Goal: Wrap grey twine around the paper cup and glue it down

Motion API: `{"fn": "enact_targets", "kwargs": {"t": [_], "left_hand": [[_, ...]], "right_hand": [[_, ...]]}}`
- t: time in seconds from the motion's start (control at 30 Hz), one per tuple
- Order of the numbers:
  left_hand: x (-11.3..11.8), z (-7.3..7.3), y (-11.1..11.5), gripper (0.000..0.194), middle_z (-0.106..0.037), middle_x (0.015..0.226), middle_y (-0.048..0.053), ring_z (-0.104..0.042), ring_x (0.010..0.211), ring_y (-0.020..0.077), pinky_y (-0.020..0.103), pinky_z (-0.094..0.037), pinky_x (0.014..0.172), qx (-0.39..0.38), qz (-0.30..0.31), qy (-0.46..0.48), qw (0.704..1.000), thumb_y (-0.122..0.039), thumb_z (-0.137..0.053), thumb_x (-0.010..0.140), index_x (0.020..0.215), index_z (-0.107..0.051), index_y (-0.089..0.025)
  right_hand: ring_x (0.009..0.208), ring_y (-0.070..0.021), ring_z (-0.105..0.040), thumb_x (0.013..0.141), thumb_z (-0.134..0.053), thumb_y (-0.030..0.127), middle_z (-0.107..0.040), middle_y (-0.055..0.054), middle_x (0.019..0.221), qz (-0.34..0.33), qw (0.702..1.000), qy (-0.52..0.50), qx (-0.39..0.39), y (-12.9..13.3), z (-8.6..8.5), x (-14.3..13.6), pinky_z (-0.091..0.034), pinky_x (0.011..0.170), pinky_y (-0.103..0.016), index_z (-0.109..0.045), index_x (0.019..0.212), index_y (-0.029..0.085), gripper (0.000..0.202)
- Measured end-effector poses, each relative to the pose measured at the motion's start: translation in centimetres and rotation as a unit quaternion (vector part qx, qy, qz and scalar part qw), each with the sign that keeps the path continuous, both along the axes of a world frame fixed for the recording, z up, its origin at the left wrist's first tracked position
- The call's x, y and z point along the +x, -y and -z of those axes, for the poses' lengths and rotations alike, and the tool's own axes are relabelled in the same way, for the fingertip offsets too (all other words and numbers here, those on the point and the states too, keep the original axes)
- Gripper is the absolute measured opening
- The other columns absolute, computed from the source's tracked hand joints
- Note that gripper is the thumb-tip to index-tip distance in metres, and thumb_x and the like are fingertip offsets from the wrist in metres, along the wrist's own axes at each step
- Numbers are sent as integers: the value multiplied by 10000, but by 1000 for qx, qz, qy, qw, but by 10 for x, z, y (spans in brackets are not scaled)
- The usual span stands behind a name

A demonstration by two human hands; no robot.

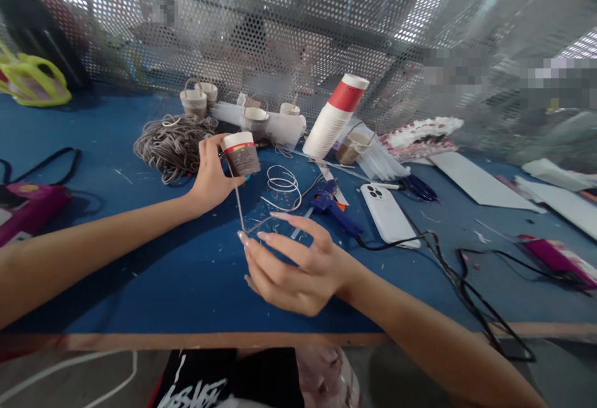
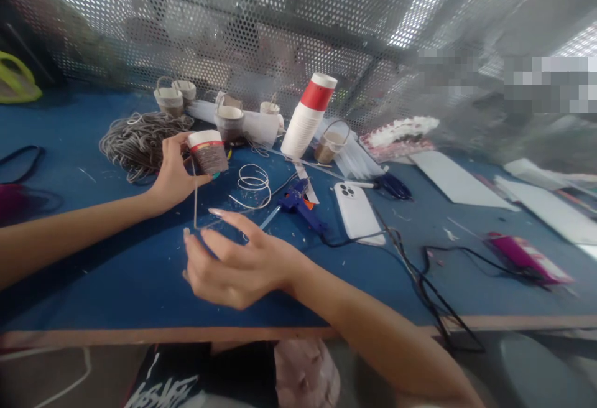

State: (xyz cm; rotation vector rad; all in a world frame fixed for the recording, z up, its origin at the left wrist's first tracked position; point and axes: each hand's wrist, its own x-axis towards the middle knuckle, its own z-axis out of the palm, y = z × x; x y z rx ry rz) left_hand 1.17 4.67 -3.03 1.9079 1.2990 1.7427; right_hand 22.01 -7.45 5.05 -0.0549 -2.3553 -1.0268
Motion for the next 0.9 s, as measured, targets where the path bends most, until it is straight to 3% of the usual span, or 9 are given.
{"fn": "enact_targets", "kwargs": {"t": [0.1,0.17,0.23,0.33,0.4,0.47,0.6,0.8,0.9], "left_hand": [[0,-3,2,874,-358,1219,78,-430,1241,315,590,-404,1103,10,3,-9,1000,-46,-785,500,1276,-433,-239],[1,-6,5,893,-346,1236,84,-395,1276,330,591,-395,1115,27,9,-16,999,-43,-774,509,1305,-431,-255],[2,-9,9,911,-335,1254,87,-376,1293,335,583,-405,1111,41,14,-17,999,-29,-755,520,1331,-419,-275],[5,-12,13,916,-327,1271,88,-380,1288,332,575,-420,1101,59,21,-21,998,-25,-737,541,1351,-405,-292],[6,-13,15,926,-333,1281,92,-376,1292,336,566,-429,1091,73,30,-25,997,-38,-747,550,1364,-385,-289],[7,-13,16,949,-347,1295,101,-384,1289,338,550,-449,1064,90,43,-25,995,-69,-772,554,1373,-343,-281],[8,-13,15,880,-402,1257,101,-470,1196,305,514,-496,986,118,62,-33,991,-147,-791,577,1321,-335,-260],[7,-18,18,859,-414,1241,95,-445,1228,311,519,-486,1025,129,52,-68,988,-117,-784,543,1296,-392,-254],[8,-19,19,858,-389,1247,95,-427,1249,314,529,-493,1029,122,65,-67,988,-97,-761,552,1306,-385,-255]], "right_hand": [[955,-175,-625,850,-655,345,-707,117,1053,-38,998,-20,44,-8,-10,9,-565,908,-435,-620,826,376,52],[944,-192,-627,821,-682,354,-689,77,1041,-40,999,-35,11,-19,-20,20,-572,887,-443,-601,893,378,111],[957,-235,-629,806,-682,335,-656,-13,1100,30,989,-110,-91,-29,-31,36,-570,838,-459,-566,1056,339,276],[970,-278,-620,805,-663,378,-559,-125,1177,257,891,-209,-311,-42,-43,69,-563,765,-475,-476,1217,245,471],[912,-294,-626,699,-724,531,-567,-123,1083,382,799,-160,-437,-48,-43,90,-557,714,-477,-492,1142,214,592],[891,-319,-623,559,-796,497,-579,-122,1018,473,730,-95,-485,-52,-38,104,-544,710,-483,-506,1048,197,642],[719,-245,-608,585,-731,342,-580,-78,878,568,644,4,-512,-54,-29,98,-495,611,-369,-489,833,211,371],[721,-243,-632,610,-677,237,-630,-81,802,573,673,-24,-467,-62,-31,82,-478,610,-333,-492,708,220,210],[590,-223,-638,636,-659,233,-649,-36,667,521,653,-109,-538,-65,-40,88,-478,565,-339,-509,717,227,171]]}}
